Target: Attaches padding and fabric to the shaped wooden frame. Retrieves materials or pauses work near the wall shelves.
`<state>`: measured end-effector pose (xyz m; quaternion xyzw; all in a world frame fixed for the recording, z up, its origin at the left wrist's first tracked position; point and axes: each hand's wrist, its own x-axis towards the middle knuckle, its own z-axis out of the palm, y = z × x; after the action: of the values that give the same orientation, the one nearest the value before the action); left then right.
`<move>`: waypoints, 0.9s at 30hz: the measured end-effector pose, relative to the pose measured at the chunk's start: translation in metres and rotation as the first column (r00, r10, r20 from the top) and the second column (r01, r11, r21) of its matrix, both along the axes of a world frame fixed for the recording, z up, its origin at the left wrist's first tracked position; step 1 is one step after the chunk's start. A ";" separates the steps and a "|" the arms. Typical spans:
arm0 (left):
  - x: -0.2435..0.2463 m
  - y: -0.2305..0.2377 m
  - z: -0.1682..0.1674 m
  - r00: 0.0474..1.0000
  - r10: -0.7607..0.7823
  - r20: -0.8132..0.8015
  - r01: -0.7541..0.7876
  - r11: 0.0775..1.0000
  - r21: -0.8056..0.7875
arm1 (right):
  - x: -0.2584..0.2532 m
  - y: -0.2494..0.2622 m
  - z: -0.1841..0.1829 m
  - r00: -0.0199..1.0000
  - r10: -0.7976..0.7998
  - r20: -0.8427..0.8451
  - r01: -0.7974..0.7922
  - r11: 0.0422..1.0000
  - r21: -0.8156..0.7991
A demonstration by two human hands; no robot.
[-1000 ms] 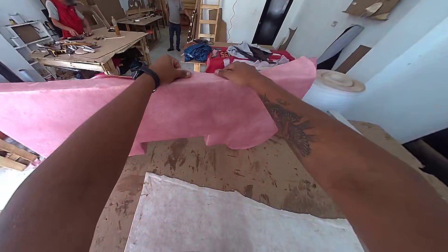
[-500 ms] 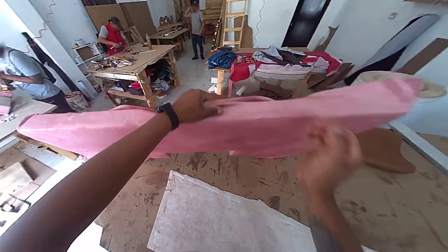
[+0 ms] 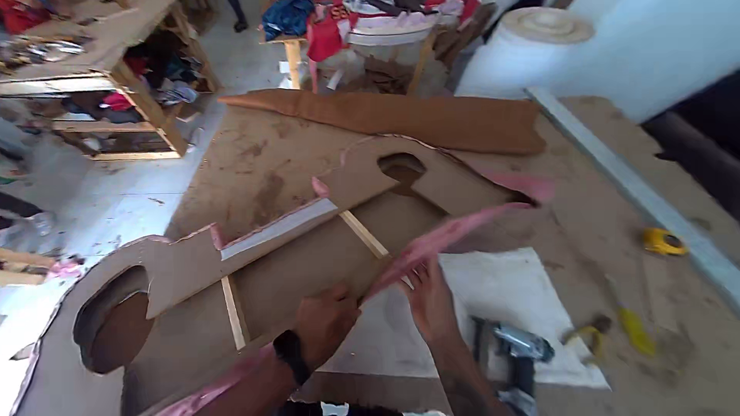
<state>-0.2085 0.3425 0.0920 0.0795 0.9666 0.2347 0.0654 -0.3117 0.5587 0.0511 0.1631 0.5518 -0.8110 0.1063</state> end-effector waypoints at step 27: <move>0.003 0.064 -0.139 0.953 -0.270 -0.135 0.180 0.867 -0.464 | 0.025 -0.004 -0.102 0.640 0.589 0.493 -0.736 0.287 0.613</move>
<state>-0.2052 0.4069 -0.0466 0.1975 0.9801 -0.0115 0.0138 -0.2870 0.5543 -0.0508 0.0159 0.8466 -0.3519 0.3990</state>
